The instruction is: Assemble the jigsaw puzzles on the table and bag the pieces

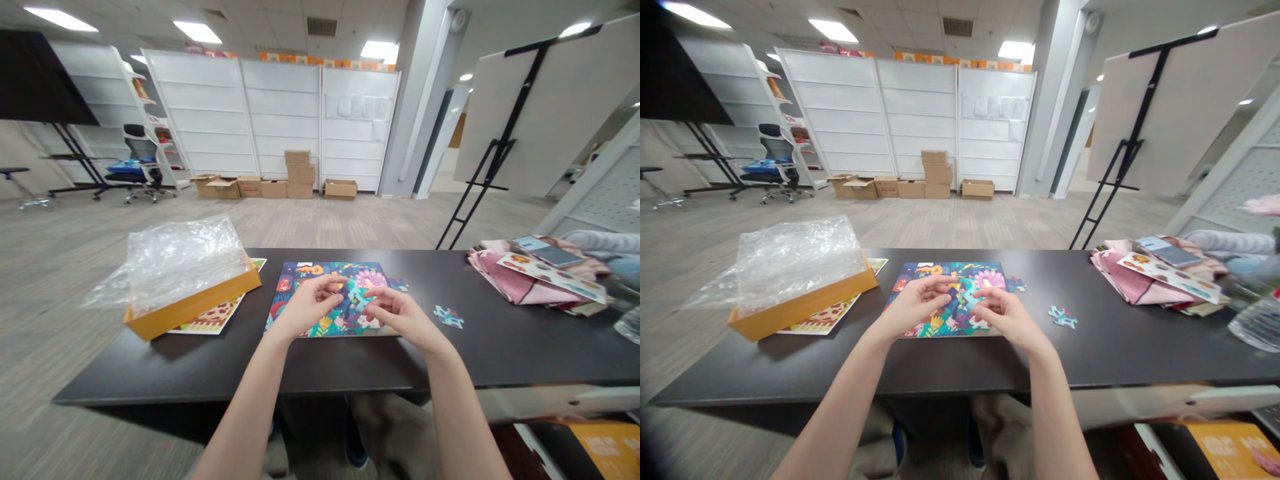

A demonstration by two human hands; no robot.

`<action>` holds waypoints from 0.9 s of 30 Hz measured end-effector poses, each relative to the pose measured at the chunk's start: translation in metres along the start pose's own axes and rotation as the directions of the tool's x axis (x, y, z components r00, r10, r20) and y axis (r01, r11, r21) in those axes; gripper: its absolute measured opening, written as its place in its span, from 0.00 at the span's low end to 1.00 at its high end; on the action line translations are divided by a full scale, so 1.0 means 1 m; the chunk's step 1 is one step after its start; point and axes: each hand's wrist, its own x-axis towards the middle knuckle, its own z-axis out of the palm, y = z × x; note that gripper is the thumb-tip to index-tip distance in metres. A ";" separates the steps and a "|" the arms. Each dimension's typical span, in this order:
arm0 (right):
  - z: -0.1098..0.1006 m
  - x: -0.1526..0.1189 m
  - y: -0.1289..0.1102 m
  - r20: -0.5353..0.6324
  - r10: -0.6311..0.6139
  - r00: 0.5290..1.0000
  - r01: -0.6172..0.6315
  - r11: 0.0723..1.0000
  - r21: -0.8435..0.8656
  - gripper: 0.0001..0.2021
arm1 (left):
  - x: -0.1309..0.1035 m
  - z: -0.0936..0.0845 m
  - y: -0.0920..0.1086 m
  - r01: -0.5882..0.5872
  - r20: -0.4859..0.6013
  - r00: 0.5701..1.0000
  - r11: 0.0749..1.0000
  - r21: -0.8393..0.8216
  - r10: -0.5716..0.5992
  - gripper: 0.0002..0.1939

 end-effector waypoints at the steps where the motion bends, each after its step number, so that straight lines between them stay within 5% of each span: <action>1: 0.000 0.000 0.000 -0.028 -0.010 1.000 0.010 1.000 -0.016 0.21 | 0.000 -0.007 -0.002 -0.006 -0.053 0.999 1.000 0.029 0.007 0.20; 5: 0.000 0.003 0.003 -0.114 -0.056 0.992 0.051 0.998 -0.044 0.20 | 0.000 -0.042 -0.013 -0.017 -0.335 0.937 0.971 0.240 0.099 0.14; 9: 0.003 0.008 0.008 -0.140 -0.070 0.988 0.056 0.993 -0.102 0.19 | -0.001 -0.060 -0.024 0.043 -0.389 0.912 0.910 0.413 0.133 0.13; 18: 0.006 0.012 0.023 -0.161 -0.110 0.981 0.047 0.935 -0.353 0.17 | 0.019 -0.043 -0.025 0.004 -0.230 0.971 0.952 0.305 0.070 0.16; 27: 0.008 0.010 0.022 -0.126 -0.091 0.988 0.036 0.924 -0.381 0.15 | 0.042 -0.034 -0.019 0.093 -0.391 0.920 0.957 0.275 0.023 0.09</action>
